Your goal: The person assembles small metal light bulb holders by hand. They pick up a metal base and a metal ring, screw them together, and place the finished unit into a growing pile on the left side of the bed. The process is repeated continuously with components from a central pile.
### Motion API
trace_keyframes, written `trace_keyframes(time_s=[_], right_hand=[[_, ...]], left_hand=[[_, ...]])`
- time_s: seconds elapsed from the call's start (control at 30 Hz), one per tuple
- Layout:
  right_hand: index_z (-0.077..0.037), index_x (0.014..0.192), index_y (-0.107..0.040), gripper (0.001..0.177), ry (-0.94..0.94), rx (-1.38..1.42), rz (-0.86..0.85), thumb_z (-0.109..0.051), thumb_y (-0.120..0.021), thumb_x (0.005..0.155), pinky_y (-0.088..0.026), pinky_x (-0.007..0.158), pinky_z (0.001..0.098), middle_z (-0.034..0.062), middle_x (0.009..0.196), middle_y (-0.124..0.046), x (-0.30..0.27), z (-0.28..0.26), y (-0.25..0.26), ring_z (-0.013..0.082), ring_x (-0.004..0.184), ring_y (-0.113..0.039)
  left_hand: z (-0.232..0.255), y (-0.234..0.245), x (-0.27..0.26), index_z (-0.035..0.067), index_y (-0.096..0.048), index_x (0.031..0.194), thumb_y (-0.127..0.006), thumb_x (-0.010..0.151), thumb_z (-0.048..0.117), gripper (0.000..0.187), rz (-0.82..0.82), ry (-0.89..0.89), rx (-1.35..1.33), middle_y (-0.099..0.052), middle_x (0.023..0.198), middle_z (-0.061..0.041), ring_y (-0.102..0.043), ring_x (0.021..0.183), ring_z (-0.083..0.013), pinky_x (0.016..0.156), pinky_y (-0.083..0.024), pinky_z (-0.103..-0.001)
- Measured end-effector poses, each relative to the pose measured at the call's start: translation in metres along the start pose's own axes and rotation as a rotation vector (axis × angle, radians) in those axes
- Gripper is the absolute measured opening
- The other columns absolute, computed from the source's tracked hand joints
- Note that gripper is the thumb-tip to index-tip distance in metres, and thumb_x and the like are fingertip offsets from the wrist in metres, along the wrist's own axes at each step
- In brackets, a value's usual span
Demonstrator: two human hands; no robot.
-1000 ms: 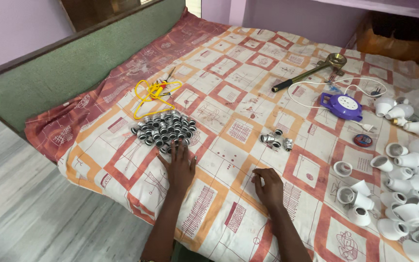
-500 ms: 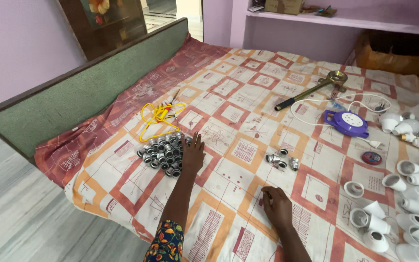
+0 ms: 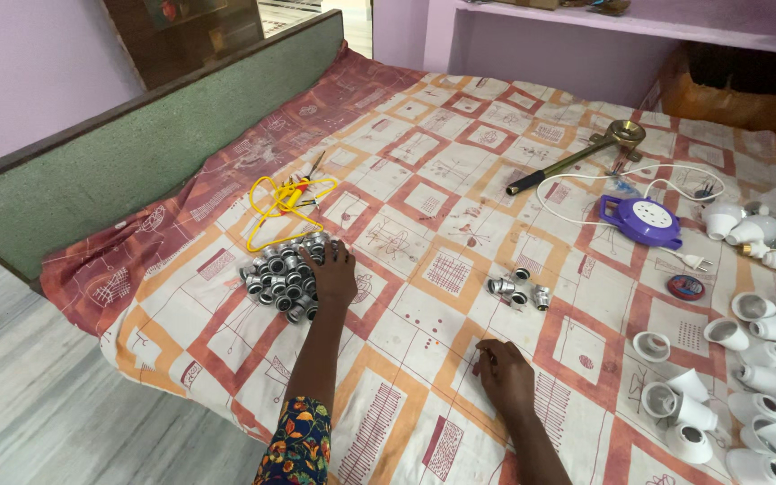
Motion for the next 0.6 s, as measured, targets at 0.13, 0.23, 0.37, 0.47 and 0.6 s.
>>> trace_keyframes(time_s=[0.13, 0.23, 0.37, 0.47, 0.6], right_hand=[[-0.011, 0.104, -0.073, 0.016, -0.013, -0.018, -0.026, -0.009, -0.069, 0.089, -0.058, 0.059, 0.0331, 0.0071, 0.082, -0.069, 0.0, 0.003, -0.003, 0.019, 0.064, -0.074], [-0.011, 0.103, -0.073, 0.016, 0.004, -0.042, -0.032, -0.009, -0.069, 0.089, -0.057, 0.06, 0.0336, 0.0069, 0.083, -0.07, 0.001, 0.005, -0.005, 0.0197, 0.064, -0.072], [-0.011, 0.104, -0.072, 0.015, -0.02, -0.016, -0.056, -0.01, -0.067, 0.09, -0.058, 0.06, 0.0319, 0.0067, 0.084, -0.071, 0.001, 0.007, -0.008, 0.0168, 0.065, -0.075], [-0.011, 0.104, -0.072, 0.014, -0.042, 0.002, -0.064, -0.011, -0.067, 0.091, -0.058, 0.059, 0.0315, 0.007, 0.082, -0.071, 0.001, 0.005, -0.008, 0.0156, 0.066, -0.076], [-0.01, 0.104, -0.072, 0.013, -0.039, 0.031, -0.061, -0.01, -0.066, 0.092, -0.059, 0.06, 0.0308, 0.0071, 0.083, -0.071, 0.0, 0.001, -0.006, 0.0154, 0.066, -0.077]], left_hand=[[-0.009, -0.003, 0.001, 0.015, -0.064, 0.128, -0.058, 0.093, 0.025, 0.036, -0.101, 0.013, 0.012, -0.042, 0.157, -0.01, -0.031, 0.151, -0.0311, 0.111, -0.003, -0.083], [-0.005, 0.011, -0.004, 0.013, -0.064, 0.13, -0.058, 0.093, 0.028, 0.041, -0.012, -0.044, 0.026, -0.042, 0.158, -0.012, -0.03, 0.152, -0.0308, 0.115, -0.003, -0.08], [0.017, 0.044, -0.027, 0.013, -0.061, 0.136, -0.057, 0.093, 0.033, 0.048, 0.107, -0.154, -0.048, -0.038, 0.161, -0.014, -0.026, 0.152, -0.0322, 0.115, -0.003, -0.08], [0.032, 0.044, -0.059, 0.014, -0.061, 0.138, -0.054, 0.098, 0.032, 0.044, 0.003, -0.246, 0.007, -0.038, 0.163, -0.013, -0.023, 0.157, -0.0304, 0.115, -0.002, -0.081], [0.023, 0.036, -0.077, 0.013, -0.06, 0.138, -0.051, 0.098, 0.031, 0.045, 0.061, -0.259, -0.099, -0.042, 0.158, -0.009, -0.027, 0.153, -0.0259, 0.114, -0.002, -0.083]])
Point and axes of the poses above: each hand's wrist, its own x-axis towards the middle knuckle, its own y-axis out of the back of the hand, z = x × y, the point moved 9 cm from there along x, towards the middle knuckle
